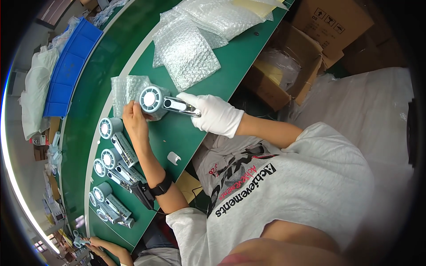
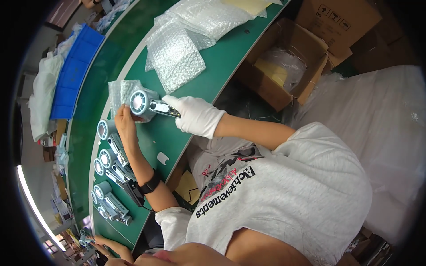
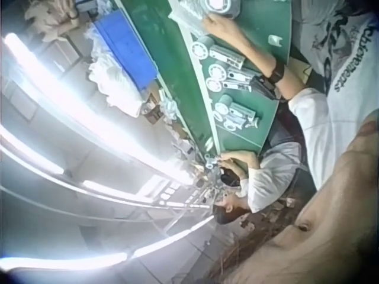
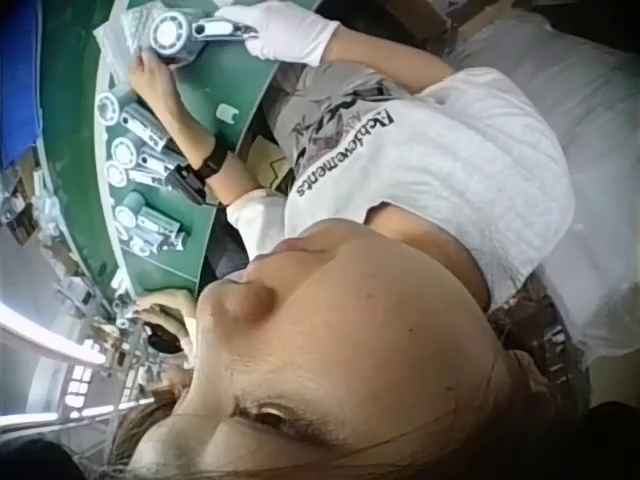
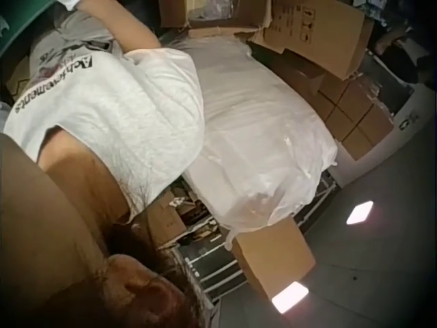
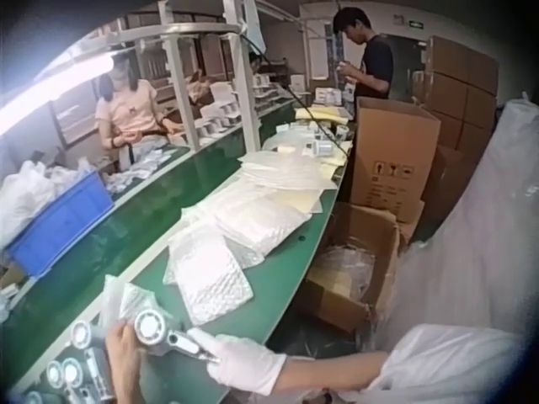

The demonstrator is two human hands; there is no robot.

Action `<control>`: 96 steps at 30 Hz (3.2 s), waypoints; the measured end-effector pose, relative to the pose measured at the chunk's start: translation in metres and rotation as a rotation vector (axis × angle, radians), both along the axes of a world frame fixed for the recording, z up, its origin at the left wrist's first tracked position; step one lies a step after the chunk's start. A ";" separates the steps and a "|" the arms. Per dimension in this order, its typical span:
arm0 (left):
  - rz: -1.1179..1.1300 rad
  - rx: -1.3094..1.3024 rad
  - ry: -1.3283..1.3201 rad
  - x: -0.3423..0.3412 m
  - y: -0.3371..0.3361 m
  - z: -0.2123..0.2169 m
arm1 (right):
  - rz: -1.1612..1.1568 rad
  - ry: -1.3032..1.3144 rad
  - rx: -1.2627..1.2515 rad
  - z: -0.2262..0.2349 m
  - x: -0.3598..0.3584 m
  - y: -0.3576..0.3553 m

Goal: The person picks up a handheld fan, inspects it by turning it over, and wraps it in bubble wrap before placing it on the table. This process is then repeated with several more fans on the assembly line.

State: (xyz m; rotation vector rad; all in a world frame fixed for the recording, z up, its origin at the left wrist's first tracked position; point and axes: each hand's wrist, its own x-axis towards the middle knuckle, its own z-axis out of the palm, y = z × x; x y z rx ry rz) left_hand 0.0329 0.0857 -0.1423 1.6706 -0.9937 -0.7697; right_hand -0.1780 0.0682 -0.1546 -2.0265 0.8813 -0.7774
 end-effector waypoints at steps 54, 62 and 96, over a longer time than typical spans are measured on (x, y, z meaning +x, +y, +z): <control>0.206 -0.413 -0.475 -0.054 0.013 0.034 | 0.530 -0.680 0.097 0.069 0.097 -0.088; 0.466 -0.622 -0.949 -0.034 0.009 0.017 | 0.649 -0.581 0.344 0.072 0.097 -0.075; 0.422 -0.740 0.854 0.021 0.029 0.027 | 1.019 -0.498 0.367 0.045 0.110 -0.028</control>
